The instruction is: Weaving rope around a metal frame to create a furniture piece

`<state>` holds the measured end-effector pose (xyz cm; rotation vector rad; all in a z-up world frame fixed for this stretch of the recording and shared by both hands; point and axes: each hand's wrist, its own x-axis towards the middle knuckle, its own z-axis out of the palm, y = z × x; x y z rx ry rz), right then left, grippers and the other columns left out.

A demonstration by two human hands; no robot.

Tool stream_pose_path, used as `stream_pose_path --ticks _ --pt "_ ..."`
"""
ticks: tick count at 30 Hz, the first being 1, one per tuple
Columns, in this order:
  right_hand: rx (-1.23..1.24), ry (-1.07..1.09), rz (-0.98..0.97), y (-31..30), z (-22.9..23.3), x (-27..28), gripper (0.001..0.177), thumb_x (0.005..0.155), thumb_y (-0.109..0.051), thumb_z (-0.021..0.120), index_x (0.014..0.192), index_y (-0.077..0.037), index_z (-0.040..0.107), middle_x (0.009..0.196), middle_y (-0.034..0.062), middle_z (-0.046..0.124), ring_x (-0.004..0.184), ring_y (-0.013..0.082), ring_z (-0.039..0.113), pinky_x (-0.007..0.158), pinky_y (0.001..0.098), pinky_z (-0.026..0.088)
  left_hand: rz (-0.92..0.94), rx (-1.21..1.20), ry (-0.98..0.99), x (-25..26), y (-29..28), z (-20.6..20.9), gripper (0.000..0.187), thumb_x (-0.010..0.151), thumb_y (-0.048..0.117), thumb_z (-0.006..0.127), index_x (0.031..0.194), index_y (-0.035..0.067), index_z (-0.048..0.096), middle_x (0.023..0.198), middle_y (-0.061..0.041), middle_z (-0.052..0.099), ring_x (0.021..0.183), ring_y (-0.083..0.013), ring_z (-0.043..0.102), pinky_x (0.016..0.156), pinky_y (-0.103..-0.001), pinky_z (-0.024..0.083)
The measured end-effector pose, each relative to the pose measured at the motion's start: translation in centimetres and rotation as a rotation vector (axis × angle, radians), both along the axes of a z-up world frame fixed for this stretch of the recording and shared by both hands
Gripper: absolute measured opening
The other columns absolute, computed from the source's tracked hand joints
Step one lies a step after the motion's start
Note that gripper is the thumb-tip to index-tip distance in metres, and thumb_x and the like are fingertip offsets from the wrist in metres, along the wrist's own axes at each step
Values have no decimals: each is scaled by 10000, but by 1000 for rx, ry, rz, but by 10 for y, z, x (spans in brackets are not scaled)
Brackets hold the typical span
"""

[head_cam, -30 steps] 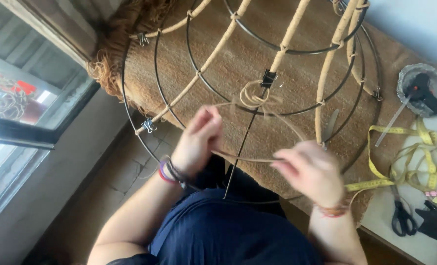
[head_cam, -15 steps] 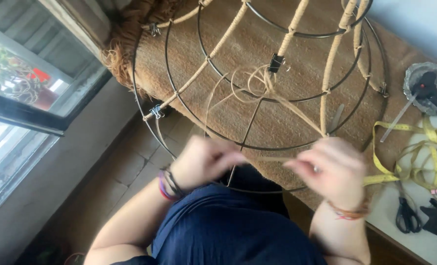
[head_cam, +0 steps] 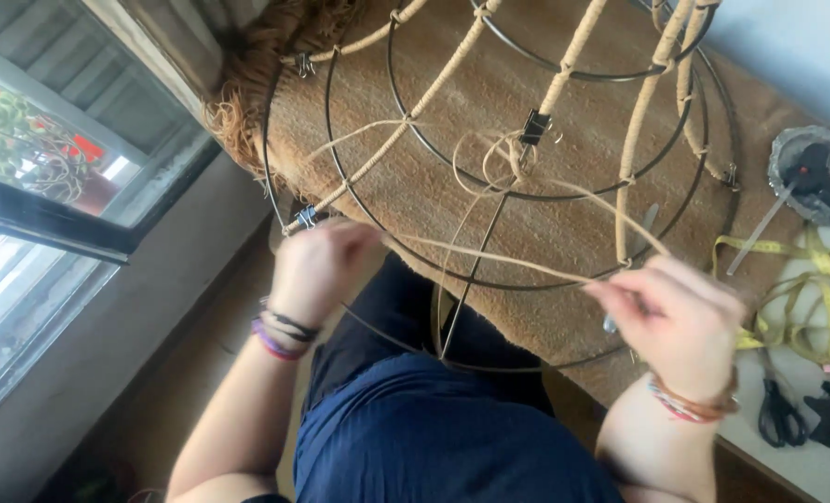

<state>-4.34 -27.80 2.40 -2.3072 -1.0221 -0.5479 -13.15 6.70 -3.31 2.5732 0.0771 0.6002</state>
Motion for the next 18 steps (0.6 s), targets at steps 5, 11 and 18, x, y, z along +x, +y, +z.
stream_pose_path --ticks 5,11,18 --pt "-133 -43 79 41 -7 -10 149 843 -194 815 785 -95 719 692 -15 582 519 109 459 505 262 350 -120 -1 -177 2 -34 31 348 825 116 702 1171 85 687 1157 -99 588 1066 -286 576 992 -436 445" --pt "-155 -62 262 58 -10 -3 55 969 -204 686 936 -160 694 694 -7 546 642 239 665 538 335 533 -543 -188 -105 2 -49 12 396 968 471 634 1210 159 659 944 -47 608 883 -305 658 823 -417 470" --pt "-144 1 350 72 -9 -6 142 1006 -253 616 1010 -152 715 660 15 484 617 280 635 536 348 533 -1381 -912 464 16 -22 26 1113 869 776 591 1516 -98 352 1417 -344 534 1340 -444 527 1125 -669 377"
